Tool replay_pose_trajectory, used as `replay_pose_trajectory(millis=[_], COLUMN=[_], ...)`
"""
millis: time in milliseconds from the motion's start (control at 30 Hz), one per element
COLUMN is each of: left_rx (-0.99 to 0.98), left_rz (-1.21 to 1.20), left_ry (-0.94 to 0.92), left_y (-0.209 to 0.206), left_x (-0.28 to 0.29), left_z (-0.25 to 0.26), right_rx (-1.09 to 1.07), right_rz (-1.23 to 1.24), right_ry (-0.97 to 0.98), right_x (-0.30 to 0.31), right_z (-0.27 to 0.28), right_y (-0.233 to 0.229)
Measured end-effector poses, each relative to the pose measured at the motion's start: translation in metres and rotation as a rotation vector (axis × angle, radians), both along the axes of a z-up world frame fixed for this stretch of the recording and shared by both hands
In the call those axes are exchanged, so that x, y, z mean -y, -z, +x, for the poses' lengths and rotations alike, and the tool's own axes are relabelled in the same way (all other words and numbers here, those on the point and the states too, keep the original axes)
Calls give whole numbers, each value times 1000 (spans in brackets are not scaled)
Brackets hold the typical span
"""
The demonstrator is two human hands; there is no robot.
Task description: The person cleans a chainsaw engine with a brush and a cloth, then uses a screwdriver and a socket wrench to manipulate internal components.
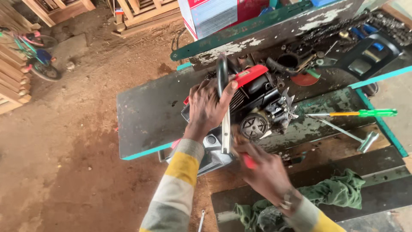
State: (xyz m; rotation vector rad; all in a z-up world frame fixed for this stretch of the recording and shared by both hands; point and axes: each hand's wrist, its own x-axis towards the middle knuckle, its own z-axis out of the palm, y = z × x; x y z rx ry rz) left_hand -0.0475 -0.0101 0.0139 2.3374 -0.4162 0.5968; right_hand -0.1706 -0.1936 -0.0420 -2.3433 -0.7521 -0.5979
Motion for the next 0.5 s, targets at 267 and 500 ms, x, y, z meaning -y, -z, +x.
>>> replay_pose_trajectory(millis=[267, 500], left_rx=[521, -96], left_rz=[326, 96], left_ry=[-43, -102], left_y=[4, 17], left_x=[-3, -3], left_z=[-8, 4], right_rx=[-20, -292], right_rz=[320, -297], right_ry=[-72, -40], right_x=[27, 64], right_z=[-15, -9], right_y=[-37, 33])
